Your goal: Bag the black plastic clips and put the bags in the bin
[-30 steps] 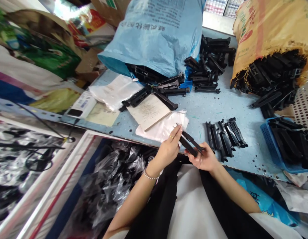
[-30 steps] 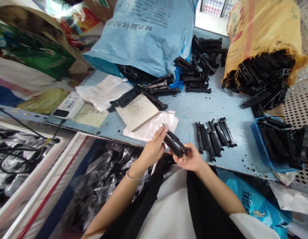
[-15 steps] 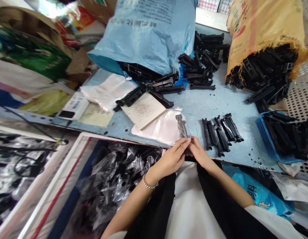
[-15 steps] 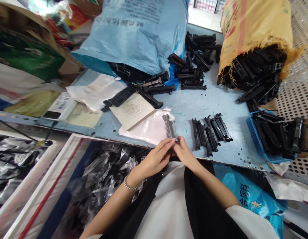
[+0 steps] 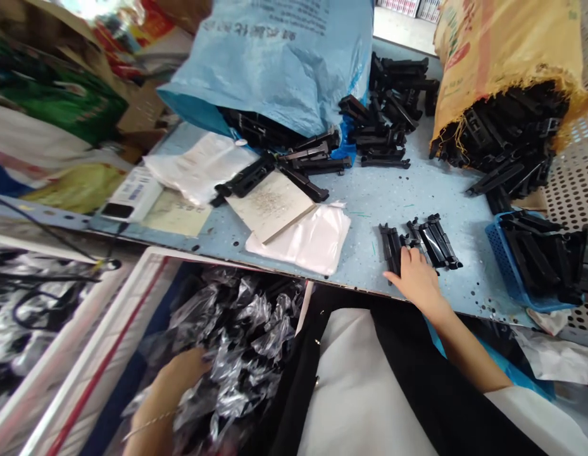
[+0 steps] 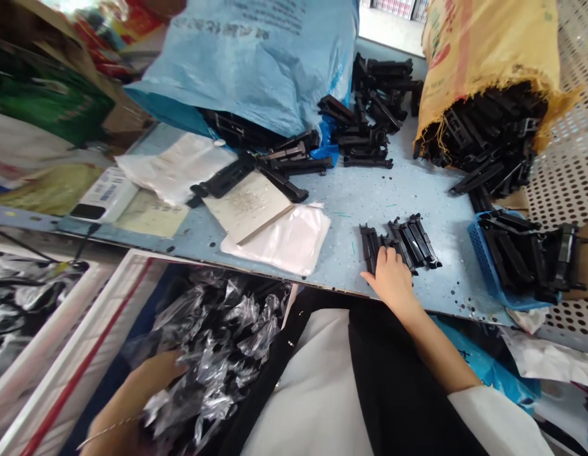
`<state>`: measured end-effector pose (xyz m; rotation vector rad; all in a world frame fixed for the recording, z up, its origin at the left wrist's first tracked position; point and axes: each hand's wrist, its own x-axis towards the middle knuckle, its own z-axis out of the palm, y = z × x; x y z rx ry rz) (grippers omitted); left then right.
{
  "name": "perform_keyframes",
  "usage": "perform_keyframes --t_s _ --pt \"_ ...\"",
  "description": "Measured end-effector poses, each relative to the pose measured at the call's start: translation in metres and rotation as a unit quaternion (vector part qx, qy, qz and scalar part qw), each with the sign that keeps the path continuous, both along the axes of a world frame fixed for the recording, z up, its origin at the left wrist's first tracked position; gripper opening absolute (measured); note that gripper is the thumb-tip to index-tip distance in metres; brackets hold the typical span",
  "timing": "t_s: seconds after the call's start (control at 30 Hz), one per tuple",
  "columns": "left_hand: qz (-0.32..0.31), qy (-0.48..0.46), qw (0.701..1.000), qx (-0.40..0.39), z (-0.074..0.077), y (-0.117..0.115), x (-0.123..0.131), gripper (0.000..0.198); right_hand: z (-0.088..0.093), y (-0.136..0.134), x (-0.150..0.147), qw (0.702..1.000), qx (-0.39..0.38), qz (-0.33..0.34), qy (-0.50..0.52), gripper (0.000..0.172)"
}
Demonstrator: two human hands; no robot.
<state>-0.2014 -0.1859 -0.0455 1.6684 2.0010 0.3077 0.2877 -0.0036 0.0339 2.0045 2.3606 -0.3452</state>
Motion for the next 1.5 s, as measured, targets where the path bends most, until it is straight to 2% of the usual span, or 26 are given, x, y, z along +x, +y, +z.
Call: perform_keyframes --t_s 0.07,0.13,0.17,0.23,0.33,0.4,0.47,0.53,0.6,0.7,0.8,0.83,0.87,0.93,1.0,1.07,1.13,1.17,1.23,1.27,1.33,1.4,1.47,1.5 --pt "0.052 0.026 0.998 0.029 0.000 0.020 0.023 0.018 -0.005 -0.007 -0.008 0.999 -0.010 0.029 -0.011 0.067" --pt "0.079 0.044 0.993 0.082 0.016 0.058 0.066 0.015 -0.005 -0.011 -0.017 0.999 -0.035 0.033 -0.018 0.060" --pt "0.069 0.012 0.988 0.136 0.026 0.080 0.092 0.018 -0.004 -0.011 -0.021 0.998 -0.049 0.027 -0.019 0.054" --pt "0.005 -0.063 0.976 0.209 0.042 0.127 0.145 0.024 -0.002 -0.007 -0.025 0.997 -0.079 0.008 0.008 0.043" --pt "-0.026 -0.055 0.965 0.256 0.047 0.184 0.202 0.021 -0.004 0.002 -0.023 0.979 -0.127 -0.029 0.155 0.037" --pt "-0.023 -0.061 0.967 0.246 0.041 0.207 0.213 0.016 -0.008 0.008 -0.021 0.936 -0.158 -0.074 0.306 0.037" --pt "-0.001 -0.108 0.970 0.220 0.035 0.220 0.205 0.014 -0.011 0.013 -0.022 0.854 -0.198 -0.126 0.465 0.038" --pt "0.028 -0.172 0.967 0.188 0.034 0.226 0.188 0.016 -0.012 0.020 -0.029 0.753 -0.236 -0.165 0.592 0.037" --pt "0.036 -0.226 0.961 0.155 0.036 0.227 0.174 0.020 -0.008 0.029 -0.042 0.671 -0.261 -0.183 0.670 0.034" --pt "0.028 -0.270 0.955 0.119 0.040 0.228 0.170 0.015 0.001 0.047 -0.073 0.575 -0.292 -0.173 0.745 0.031" --pt "0.063 -0.296 0.949 0.088 0.041 0.228 0.177 0.004 0.004 0.065 -0.109 0.478 -0.339 -0.157 0.795 0.035" --pt "0.080 -0.306 0.944 0.091 0.042 0.228 0.178 0.002 0.001 0.070 -0.120 0.456 -0.346 -0.160 0.805 0.035" --pt "0.090 -0.313 0.939 0.107 0.043 0.226 0.178 0.003 -0.004 0.074 -0.129 0.444 -0.343 -0.167 0.811 0.034" --pt "0.073 -0.297 0.937 0.170 0.048 0.221 0.173 0.004 -0.016 0.081 -0.143 0.441 -0.317 -0.197 0.816 0.032" --pt "0.014 -0.216 0.949 0.231 0.056 0.213 0.165 0.017 -0.029 0.085 -0.149 0.447 -0.295 -0.226 0.814 0.032" --pt "-0.050 -0.094 0.963 0.248 0.063 0.207 0.159 0.029 -0.037 0.086 -0.148 0.453 -0.289 -0.233 0.810 0.033" --pt "-0.087 -0.020 0.968 0.234 0.066 0.207 0.156 0.035 -0.039 0.082 -0.140 0.469 -0.278 -0.227 0.807 0.033" --pt "-0.096 -0.013 0.969 0.226 0.066 0.209 0.156 0.038 -0.039 0.077 -0.132 0.479 -0.279 -0.221 0.803 0.032" --pt "-0.095 -0.044 0.969 0.222 0.065 0.214 0.156 0.046 -0.035 0.061 -0.112 0.489 -0.317 -0.198 0.788 0.031" --pt "-0.087 -0.067 0.969 0.223 0.064 0.216 0.156 0.050 -0.033 0.051 -0.100 0.484 -0.358 -0.181 0.777 0.032" --pt "-0.074 -0.111 0.966 0.219 0.063 0.218 0.156 0.055 -0.030 0.031 -0.080 0.447 -0.464 -0.148 0.750 0.037" --pt "-0.079 -0.141 0.963 0.215 0.065 0.213 0.159 0.058 -0.032 0.016 -0.071 0.390 -0.551 -0.136 0.726 0.041" --pt "-0.106 -0.155 0.957 0.222 0.069 0.202 0.167 0.061 -0.037 0.012 -0.074 0.343 -0.597 -0.138 0.712 0.043" --pt "-0.127 -0.159 0.951 0.231 0.071 0.193 0.173 0.063 -0.040 0.013 -0.079 0.335 -0.602 -0.142 0.711 0.044"
